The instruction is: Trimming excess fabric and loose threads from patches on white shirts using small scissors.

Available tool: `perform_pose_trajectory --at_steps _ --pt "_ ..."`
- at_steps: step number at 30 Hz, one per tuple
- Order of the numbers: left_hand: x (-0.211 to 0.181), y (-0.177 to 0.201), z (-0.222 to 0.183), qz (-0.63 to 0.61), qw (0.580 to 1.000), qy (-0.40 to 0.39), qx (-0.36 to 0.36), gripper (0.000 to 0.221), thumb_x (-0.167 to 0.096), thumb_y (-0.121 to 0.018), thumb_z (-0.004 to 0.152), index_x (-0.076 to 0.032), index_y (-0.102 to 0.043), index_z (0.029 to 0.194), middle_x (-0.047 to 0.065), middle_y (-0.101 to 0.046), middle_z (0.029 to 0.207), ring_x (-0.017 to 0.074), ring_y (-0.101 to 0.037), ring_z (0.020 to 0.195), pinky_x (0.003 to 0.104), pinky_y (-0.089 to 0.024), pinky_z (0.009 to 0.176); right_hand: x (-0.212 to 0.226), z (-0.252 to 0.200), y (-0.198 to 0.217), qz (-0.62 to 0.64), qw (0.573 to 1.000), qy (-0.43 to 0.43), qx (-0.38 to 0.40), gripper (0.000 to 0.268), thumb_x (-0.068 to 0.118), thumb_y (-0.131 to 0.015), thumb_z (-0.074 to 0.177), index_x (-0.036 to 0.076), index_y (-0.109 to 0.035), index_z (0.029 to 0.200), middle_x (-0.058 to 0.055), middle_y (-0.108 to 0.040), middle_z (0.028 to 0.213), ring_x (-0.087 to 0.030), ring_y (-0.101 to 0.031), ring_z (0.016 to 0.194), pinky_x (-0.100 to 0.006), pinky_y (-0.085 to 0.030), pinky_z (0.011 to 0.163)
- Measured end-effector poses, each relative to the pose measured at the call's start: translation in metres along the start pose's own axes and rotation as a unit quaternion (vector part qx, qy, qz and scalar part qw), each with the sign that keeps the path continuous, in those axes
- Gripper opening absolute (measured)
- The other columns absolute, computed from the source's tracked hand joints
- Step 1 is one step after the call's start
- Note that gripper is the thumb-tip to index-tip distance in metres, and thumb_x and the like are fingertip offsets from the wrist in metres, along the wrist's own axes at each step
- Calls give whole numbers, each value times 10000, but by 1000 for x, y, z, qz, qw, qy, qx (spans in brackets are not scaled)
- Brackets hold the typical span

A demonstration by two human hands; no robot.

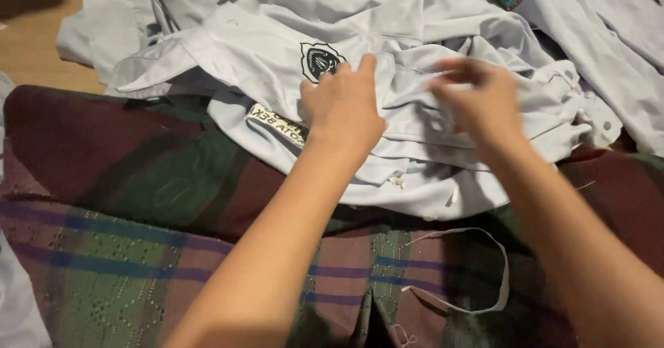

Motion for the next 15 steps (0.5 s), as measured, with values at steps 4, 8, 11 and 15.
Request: perform_pose_trajectory --at_steps 4,8,11,15 --pt "11 2 -5 -7 998 55 19 771 -350 -845 763 -107 -431 1366 196 -602 1262 418 -583 1212 546 -447 911 21 -11 -50 -254 965 8 71 285 244 -751 819 307 -794 1094 -23 -768 973 -355 -710 1016 -527 -563 873" --pt "17 5 -20 -20 998 59 15 781 -468 -857 767 -86 -503 1350 158 -595 1267 365 -552 1231 520 -452 930 -14 0 -65 -247 966 -51 59 122 398 -741 845 366 -795 950 1 -729 784 -297 -717 867 -443 -557 777" --pt "11 12 -23 -35 999 41 7 696 -424 -862 772 -98 -575 1316 147 -604 1206 369 -560 1192 515 -444 899 -19 -2 -52 -14 990 -141 2 58 283 -726 865 314 -745 910 22 -602 621 -170 -617 587 -327 -486 492" --pt "9 14 -25 -55 998 34 -2 457 -362 -837 797 -156 -712 1185 127 -617 1092 388 -586 1112 509 -433 852 -3 -16 -27 168 968 -179 -45 175 280 -636 971 133 -708 911 -38 -653 738 -79 -345 390 -294 -382 373"
Point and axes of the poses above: each hand's wrist, its own z-axis towards the middle knuckle, its own y-axis out of the back of the hand, x = y × z, the point moved 3 cm from there along z, towards the middle knuckle
